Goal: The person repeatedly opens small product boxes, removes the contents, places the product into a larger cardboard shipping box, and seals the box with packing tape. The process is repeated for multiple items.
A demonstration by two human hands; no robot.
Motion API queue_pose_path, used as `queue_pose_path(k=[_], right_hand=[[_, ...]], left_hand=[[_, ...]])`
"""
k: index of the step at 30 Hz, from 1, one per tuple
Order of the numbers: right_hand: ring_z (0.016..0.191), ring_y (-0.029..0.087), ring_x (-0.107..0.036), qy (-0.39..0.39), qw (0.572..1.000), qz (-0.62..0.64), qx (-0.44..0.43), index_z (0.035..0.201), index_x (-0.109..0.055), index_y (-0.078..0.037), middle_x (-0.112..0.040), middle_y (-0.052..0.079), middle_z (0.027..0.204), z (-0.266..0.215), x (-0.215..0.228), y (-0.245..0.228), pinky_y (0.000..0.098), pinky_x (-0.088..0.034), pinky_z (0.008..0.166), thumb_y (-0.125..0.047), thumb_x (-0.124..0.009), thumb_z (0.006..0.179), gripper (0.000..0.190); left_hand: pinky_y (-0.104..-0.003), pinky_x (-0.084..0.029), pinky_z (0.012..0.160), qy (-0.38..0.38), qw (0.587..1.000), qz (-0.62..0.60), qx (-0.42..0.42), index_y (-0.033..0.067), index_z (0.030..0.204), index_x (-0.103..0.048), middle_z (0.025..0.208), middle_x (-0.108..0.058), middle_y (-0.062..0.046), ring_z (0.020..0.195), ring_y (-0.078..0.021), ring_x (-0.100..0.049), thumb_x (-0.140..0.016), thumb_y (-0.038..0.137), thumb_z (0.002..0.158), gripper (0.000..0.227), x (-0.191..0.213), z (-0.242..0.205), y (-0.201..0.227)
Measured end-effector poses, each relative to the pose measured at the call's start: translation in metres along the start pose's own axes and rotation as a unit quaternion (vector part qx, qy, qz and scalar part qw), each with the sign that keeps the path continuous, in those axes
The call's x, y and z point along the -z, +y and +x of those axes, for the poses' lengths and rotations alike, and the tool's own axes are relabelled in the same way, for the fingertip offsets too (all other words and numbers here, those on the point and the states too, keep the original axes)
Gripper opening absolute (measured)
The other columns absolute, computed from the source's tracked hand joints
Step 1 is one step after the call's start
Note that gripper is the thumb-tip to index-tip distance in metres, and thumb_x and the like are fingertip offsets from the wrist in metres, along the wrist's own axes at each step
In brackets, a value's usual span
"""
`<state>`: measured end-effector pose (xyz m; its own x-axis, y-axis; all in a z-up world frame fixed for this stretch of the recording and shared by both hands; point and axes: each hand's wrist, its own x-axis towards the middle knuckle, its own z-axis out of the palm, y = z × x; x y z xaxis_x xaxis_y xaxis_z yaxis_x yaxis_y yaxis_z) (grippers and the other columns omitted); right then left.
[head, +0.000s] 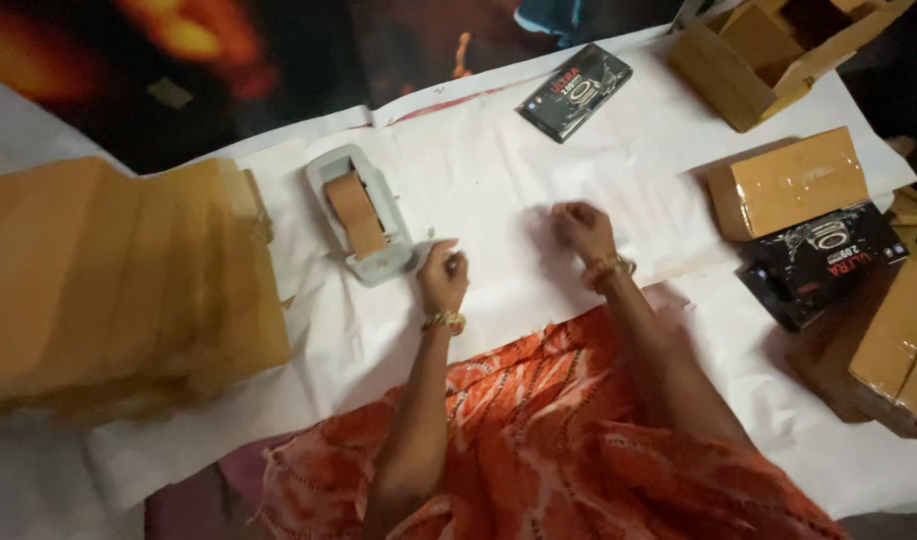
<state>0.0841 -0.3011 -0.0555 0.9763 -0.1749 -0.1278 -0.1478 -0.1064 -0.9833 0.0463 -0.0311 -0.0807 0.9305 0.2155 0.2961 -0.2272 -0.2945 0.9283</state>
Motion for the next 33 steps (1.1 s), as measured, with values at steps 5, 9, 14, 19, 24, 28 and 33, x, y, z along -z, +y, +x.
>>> queue_pose_path(k=[5, 9, 14, 19, 24, 28, 33], right_hand=[[0.130, 0.044, -0.051, 0.144, 0.914, -0.332, 0.184, 0.141, -0.059, -0.011, -0.055, 0.025, 0.145, 0.124, -0.005, -0.013, 0.0553, -0.046, 0.107, -0.051, -0.077, 0.095, 0.064], [0.147, 0.053, -0.020, 0.119, 0.911, -0.392, -0.046, 0.157, -0.035, -0.019, -0.014, 0.022, 0.166, 0.191, -0.020, -0.056, 0.0661, -0.036, 0.110, -0.072, -0.065, 0.083, 0.097], [0.153, 0.054, -0.005, 0.095, 0.892, -0.404, -0.177, 0.163, -0.017, -0.016, -0.001, 0.024, 0.169, 0.231, -0.049, -0.101, 0.0711, -0.023, 0.116, -0.083, -0.066, 0.078, 0.119], [0.155, 0.052, 0.001, 0.137, 0.869, -0.413, -0.234, 0.164, 0.000, -0.016, 0.009, 0.028, 0.168, 0.239, -0.068, -0.096, 0.0729, -0.018, 0.118, -0.084, -0.072, 0.069, 0.137], [0.151, 0.056, -0.011, 0.175, 0.841, -0.473, -0.196, 0.164, -0.005, -0.013, 0.005, 0.029, 0.167, 0.265, -0.069, -0.045, 0.0677, -0.021, 0.119, -0.071, -0.081, 0.071, 0.134], [0.146, 0.057, -0.023, 0.177, 0.848, -0.490, -0.096, 0.160, -0.022, -0.018, -0.003, 0.031, 0.165, 0.221, -0.057, 0.006, 0.0666, -0.030, 0.114, -0.064, -0.086, 0.066, 0.123], [0.135, 0.057, -0.042, 0.169, 0.880, -0.436, 0.084, 0.152, -0.048, -0.020, -0.022, 0.037, 0.164, 0.071, -0.079, 0.024, 0.0667, -0.043, 0.104, -0.055, -0.092, 0.063, 0.104]], left_hand=[[-0.019, -0.059, 0.054, 0.029, 0.998, 0.044, -0.029, 0.0027, 0.105, -0.069, 0.078, -0.073, -0.004, 0.061, -0.0067, -0.069, -0.071, 0.000, 0.092, 0.013, -0.003, -0.012, -0.024], [-0.021, -0.050, 0.051, 0.040, 0.999, -0.012, -0.009, 0.0004, 0.103, -0.069, 0.072, -0.070, -0.001, 0.057, -0.0062, -0.063, -0.072, 0.000, 0.087, 0.016, -0.004, -0.015, -0.016], [-0.022, -0.052, 0.057, 0.012, 0.996, -0.082, 0.030, 0.0025, 0.103, -0.068, 0.077, -0.069, -0.001, 0.064, -0.0053, -0.062, -0.074, 0.004, 0.087, 0.017, 0.000, -0.012, -0.011], [-0.023, -0.054, 0.056, 0.028, 0.999, 0.027, -0.033, 0.0038, 0.099, -0.070, 0.073, -0.068, -0.003, 0.060, -0.0070, -0.063, -0.075, 0.008, 0.085, 0.016, 0.001, -0.010, 0.000], [-0.025, -0.053, 0.051, 0.003, 1.000, 0.015, -0.019, 0.0038, 0.099, -0.070, 0.071, -0.068, -0.004, 0.056, -0.0085, -0.062, -0.074, 0.008, 0.084, 0.017, 0.007, -0.010, 0.003], [-0.025, -0.056, 0.054, 0.011, 0.999, 0.013, -0.041, 0.0037, 0.102, -0.069, 0.078, -0.071, -0.006, 0.061, -0.0090, -0.066, -0.073, 0.006, 0.085, 0.018, 0.004, -0.009, 0.003], [-0.025, -0.056, 0.054, 0.021, 0.999, 0.038, -0.001, 0.0057, 0.098, -0.071, 0.073, -0.073, -0.004, 0.058, -0.0097, -0.068, -0.079, 0.011, 0.086, 0.015, 0.002, -0.006, 0.000]])
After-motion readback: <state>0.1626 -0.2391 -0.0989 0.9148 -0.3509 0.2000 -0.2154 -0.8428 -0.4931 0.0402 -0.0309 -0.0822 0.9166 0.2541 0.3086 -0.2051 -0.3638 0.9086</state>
